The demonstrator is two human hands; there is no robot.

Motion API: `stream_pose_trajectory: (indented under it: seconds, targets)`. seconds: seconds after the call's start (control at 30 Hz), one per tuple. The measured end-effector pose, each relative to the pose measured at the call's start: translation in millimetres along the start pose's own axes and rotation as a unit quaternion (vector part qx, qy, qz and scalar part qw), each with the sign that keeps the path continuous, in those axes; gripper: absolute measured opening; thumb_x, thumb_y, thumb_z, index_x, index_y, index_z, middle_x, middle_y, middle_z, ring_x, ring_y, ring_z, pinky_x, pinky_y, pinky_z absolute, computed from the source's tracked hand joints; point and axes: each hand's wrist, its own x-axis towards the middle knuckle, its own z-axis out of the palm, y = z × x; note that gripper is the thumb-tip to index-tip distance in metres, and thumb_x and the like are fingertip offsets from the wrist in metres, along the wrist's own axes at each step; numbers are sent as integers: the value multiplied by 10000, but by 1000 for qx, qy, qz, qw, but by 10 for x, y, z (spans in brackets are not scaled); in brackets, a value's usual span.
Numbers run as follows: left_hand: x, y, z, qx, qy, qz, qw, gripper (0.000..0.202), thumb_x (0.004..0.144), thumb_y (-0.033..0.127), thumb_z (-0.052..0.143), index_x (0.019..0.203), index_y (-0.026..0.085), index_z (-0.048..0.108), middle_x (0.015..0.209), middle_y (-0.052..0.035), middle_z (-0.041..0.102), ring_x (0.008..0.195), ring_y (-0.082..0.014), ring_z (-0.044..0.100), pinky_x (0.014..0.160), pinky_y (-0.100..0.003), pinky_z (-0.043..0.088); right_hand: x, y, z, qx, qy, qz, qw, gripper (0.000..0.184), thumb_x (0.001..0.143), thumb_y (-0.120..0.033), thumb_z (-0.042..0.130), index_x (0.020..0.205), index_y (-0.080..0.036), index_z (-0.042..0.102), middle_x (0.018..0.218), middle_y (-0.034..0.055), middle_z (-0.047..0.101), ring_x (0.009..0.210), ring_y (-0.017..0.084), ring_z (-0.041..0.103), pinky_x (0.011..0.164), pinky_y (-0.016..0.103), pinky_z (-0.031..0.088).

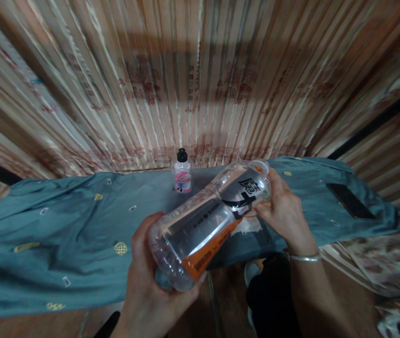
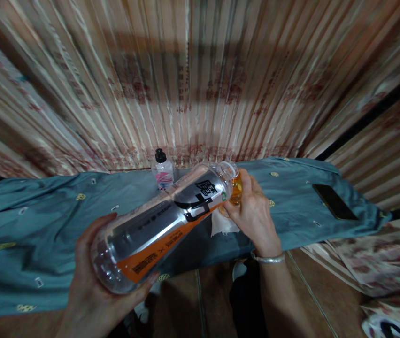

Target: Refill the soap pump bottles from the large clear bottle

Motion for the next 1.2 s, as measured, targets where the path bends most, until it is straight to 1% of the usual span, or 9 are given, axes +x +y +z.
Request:
stream_pose_trajectory:
  seconds: [0.1,0.2,0.33,0.47,0.5,0.63,0.83,1.0,1.2]
  targets:
    - [-9,21,30,-9,17,-16,1000,869,674,330,892,1452,378,508,1340,-53,717,1121,-359,774,869,-497,728,1,-1,-8,-2,-4,1,1000,735,912,-419,589,1575,-146,425,1287,201,739,1190,391,732,960,554,636]
    - [-15,40,47,-10,1,-9,1000,868,674,333,899,1443,384,501,1309,-48,729,1075,-345,787,800,-463,737,3,-4,-14,-3,-7,1,1000,732,911,-411,590,1570,-136,430,1303,211,733,1194,393,732,960,553,635]
    - [-21,59,56,-31,28,-33,999,831,690,319,860,1443,387,516,1352,-42,710,1139,-357,769,879,-503,728,5,-7,-14,-2,-3,0,1000,737,902,-403,596,1569,-138,428,1275,199,743,1184,388,737,950,542,640]
    - [-14,60,45,-26,13,-34,999,862,650,325,899,1427,361,528,1332,-65,715,1152,-388,759,886,-538,724,1,-8,-9,1,-2,-4,1000,733,899,-390,595,1571,-152,425,1282,192,739,1174,385,737,949,548,638]
    - [-14,61,45,-23,5,-28,999,875,640,327,909,1426,366,526,1330,-62,714,1154,-388,758,896,-537,722,0,-7,-7,2,-1,-5,1000,733,900,-392,594,1571,-150,426,1277,193,739,1170,386,738,947,547,639]
    - [-30,84,67,-35,33,-45,998,827,680,330,866,1435,373,530,1334,-53,711,1153,-372,758,874,-511,726,-3,1,-3,-4,1,-3,1000,747,899,-404,592,1582,-156,419,1260,180,743,1148,378,744,934,534,644]
    - [-41,95,70,-30,24,-45,998,832,689,334,871,1441,368,517,1368,-55,701,1169,-370,754,923,-517,714,1,-7,-15,-1,-2,-6,1000,737,899,-388,587,1573,-139,423,1271,197,739,1173,388,735,942,540,640]
    - [-34,79,64,-27,22,-40,999,835,695,334,855,1449,430,508,1372,-25,696,1167,-363,757,936,-534,709,9,-29,-26,4,-3,0,1000,706,907,-395,587,1555,-155,442,1227,181,753,1132,378,747,927,528,642]
    - [-30,65,70,-19,15,-44,999,802,730,370,820,1457,443,489,1365,-9,686,1177,-352,752,973,-530,694,9,-42,-27,-1,-1,4,1000,696,917,-408,575,1546,-141,445,1265,193,748,1164,378,743,948,519,639]
